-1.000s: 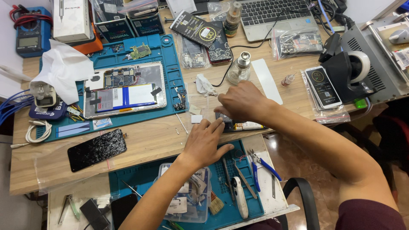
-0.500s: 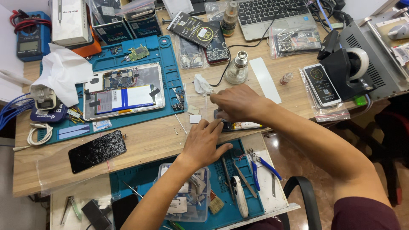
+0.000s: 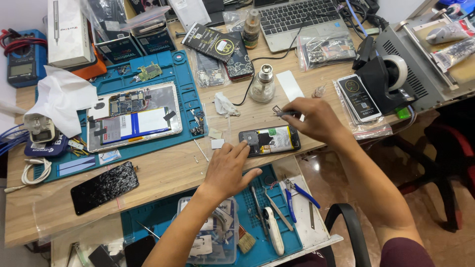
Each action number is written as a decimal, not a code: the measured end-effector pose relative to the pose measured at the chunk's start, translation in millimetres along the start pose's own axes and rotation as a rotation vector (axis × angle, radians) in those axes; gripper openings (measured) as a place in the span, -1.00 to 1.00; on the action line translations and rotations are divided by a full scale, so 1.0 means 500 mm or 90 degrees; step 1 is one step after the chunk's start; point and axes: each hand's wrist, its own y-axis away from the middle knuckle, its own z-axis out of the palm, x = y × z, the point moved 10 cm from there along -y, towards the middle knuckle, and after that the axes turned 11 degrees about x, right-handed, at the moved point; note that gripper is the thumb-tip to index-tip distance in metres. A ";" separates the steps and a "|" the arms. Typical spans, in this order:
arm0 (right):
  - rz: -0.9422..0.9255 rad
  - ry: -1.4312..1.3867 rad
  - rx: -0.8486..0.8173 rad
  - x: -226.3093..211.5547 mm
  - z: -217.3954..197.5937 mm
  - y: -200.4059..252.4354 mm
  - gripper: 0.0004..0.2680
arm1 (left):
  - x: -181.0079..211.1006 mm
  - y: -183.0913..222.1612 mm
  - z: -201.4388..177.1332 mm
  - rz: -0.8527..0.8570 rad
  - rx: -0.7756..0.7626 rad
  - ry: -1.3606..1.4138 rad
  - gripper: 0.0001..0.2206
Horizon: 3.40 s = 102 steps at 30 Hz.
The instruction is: The person uses a small metal tool to scrape and clean the internal components of a disassembled smartphone. They repeatedly rub the tool across the battery area and surrounding circuitry while holding the device steady with their other hand.
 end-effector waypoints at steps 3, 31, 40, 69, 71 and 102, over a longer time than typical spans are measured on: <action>-0.017 0.015 0.055 0.017 0.016 0.040 -0.87 | -0.002 -0.003 0.000 -0.008 0.004 0.007 -0.46; 0.086 -0.499 0.124 -0.067 0.023 0.072 -0.87 | -0.095 0.001 0.027 -0.379 0.218 0.965 -0.85; 0.081 -0.501 0.130 -0.087 0.017 0.068 -0.87 | -0.110 0.003 0.021 -0.398 0.247 0.947 -0.87; 0.130 -0.537 0.167 -0.075 0.039 0.075 -0.89 | -0.107 -0.001 -0.017 -0.409 0.301 0.868 -0.88; 0.125 -0.536 0.169 -0.080 0.037 0.075 -0.89 | -0.110 0.000 -0.013 -0.408 0.301 0.867 -0.87; -0.166 0.118 -0.122 -0.161 0.095 -0.036 -0.92 | -0.009 0.014 -0.014 0.018 0.097 0.026 -0.47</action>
